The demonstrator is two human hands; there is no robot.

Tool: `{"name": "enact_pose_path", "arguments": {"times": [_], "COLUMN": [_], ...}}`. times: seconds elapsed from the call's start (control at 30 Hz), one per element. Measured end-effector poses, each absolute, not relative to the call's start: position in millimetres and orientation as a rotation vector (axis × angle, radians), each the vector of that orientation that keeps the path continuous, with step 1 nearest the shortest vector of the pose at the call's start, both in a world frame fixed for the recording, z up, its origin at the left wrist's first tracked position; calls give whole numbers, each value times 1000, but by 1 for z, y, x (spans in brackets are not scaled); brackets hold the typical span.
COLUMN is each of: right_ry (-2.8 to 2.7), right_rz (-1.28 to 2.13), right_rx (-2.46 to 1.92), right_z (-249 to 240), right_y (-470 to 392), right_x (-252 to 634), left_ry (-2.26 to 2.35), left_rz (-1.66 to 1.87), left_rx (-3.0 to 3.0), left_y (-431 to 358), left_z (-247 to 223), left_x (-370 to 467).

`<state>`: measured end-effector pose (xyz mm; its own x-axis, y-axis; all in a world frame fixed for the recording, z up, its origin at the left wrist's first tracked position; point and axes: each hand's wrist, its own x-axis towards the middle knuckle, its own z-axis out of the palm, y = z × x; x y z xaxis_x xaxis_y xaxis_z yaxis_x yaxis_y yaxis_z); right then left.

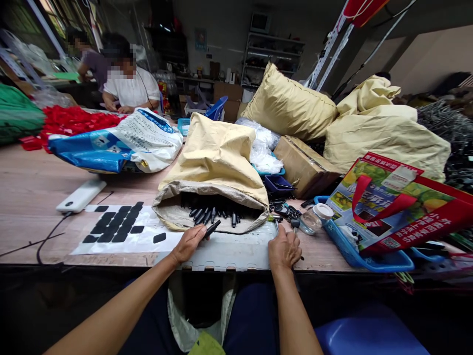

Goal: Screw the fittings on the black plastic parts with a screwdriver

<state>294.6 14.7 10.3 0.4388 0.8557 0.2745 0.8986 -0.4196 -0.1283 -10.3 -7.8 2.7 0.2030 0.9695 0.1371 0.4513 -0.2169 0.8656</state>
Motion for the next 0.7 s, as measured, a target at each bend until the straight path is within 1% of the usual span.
{"name": "enact_pose_path", "arguments": {"times": [0.13, 0.37, 0.43, 0.53, 0.63, 0.7], "right_ry": [-1533, -1582, -1581, -1584, -1602, -1608], "right_rz": [-412, -441, -440, -434, -423, -413], "right_rx": [-2356, -2359, -2356, -2354, -2348, -2344], "right_z": [-3, -5, -5, -5, -6, -5], "right_y": [18, 18, 19, 20, 20, 20], "right_x": [290, 291, 291, 290, 290, 290], "left_ry": [1315, 1315, 1306, 1188, 1069, 1210], "left_rz": [925, 876, 898, 895, 617, 399], "left_rx": [1822, 1904, 1925, 1991, 2049, 2005], "left_y": [-9, -7, -16, -53, -104, -133], "left_z": [2, 9, 18, 28, 13, -14], "left_x": [-11, -11, -8, -1, 3, 2]}}
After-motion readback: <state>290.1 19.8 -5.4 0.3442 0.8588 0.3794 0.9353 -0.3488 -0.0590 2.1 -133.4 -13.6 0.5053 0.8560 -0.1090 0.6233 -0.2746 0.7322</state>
